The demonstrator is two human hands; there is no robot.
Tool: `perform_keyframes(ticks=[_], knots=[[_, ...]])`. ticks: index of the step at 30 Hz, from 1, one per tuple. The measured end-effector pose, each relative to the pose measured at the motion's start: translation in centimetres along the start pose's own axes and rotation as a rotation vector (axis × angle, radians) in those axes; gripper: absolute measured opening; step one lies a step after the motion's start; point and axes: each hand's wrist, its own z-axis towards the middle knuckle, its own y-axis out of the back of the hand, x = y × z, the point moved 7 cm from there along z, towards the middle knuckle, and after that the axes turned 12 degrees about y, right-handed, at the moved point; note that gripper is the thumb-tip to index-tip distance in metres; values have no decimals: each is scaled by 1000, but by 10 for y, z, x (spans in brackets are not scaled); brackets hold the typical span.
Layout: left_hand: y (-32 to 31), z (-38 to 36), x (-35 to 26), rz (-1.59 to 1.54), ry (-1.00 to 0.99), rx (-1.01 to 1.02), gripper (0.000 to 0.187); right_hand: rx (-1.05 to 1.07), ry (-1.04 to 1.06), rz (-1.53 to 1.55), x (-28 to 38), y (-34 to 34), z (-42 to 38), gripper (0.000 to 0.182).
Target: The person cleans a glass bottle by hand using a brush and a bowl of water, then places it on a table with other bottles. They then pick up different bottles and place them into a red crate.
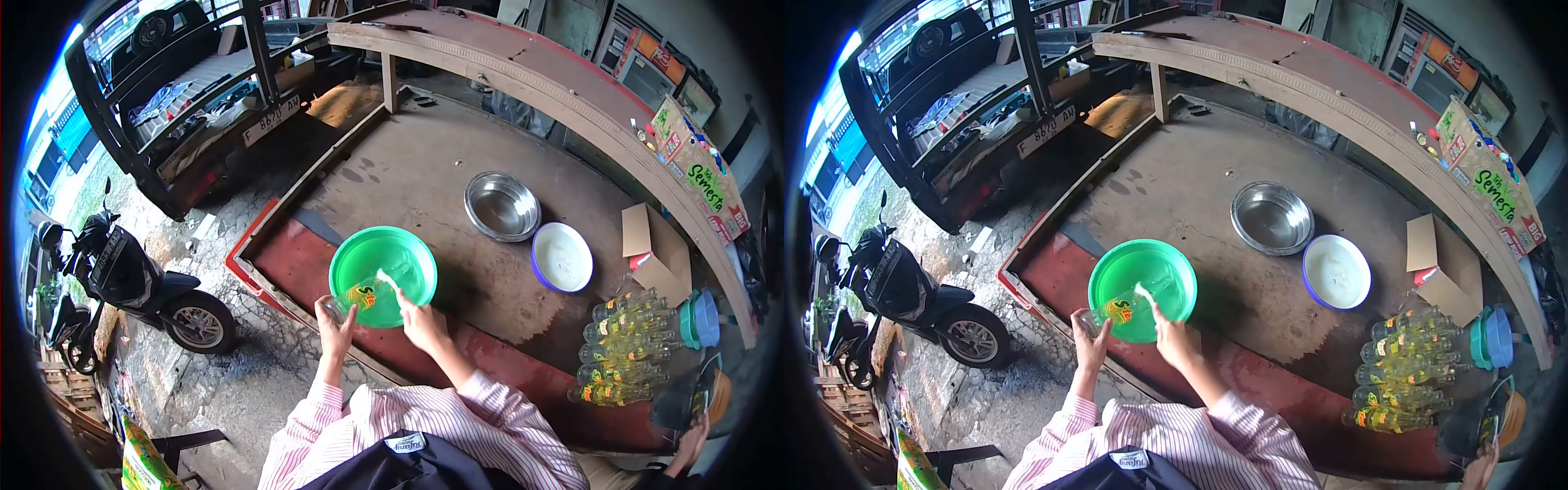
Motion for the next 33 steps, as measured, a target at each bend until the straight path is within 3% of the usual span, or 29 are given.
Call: perform_keyframes(ticks=[2, 5, 9, 11, 13, 15, 19, 20, 21, 23, 25, 27, 31, 33], knots=[[0, -3, -2, -56, -7, 13, 49, 23, -110, -73, -27, -4, 13, 40], [3, -11, -24, -53, 55, 47, 50, 61, -27, 102, -6, 8, 14, 40], [2, -7, -16, 34, -7, 5, 50, 125, 46, -50, 33, 2, -9, 42], [0, -5, -6, -10, -14, 25, 51, 110, -23, -2, 11, -5, 9, 44], [1, -11, -17, 6, -56, 17, 51, 92, -44, -266, -15, -11, 28, 48], [5, -12, -23, 24, -106, 3, 52, 88, -85, -252, -30, -10, 33, 49], [5, -6, -22, 92, -183, 23, 51, 143, 114, -128, 34, 5, 3, 44], [6, -6, -25, 93, -202, 38, 50, 42, 210, -152, 34, -2, -2, 45], [6, -7, -28, 95, -220, 55, 50, 46, 209, -151, 28, -4, 3, 45], [5, -9, -28, 100, -208, 76, 51, 174, -63, -258, -5, -9, 15, 45], [6, -12, -31, 103, -203, 94, 52, 133, -113, -294, -40, -12, 30, 43], [8, -16, -41, 53, -234, 67, 53, 118, -26, -224, -30, -3, 30, 46], [4, -8, -18, -2, -84, 71, 54, 107, 140, -138, 34, 4, -2, 44], [3, -6, -9, -29, -41, 108, 51, 98, 106, -111, 21, -5, 6, 46]])
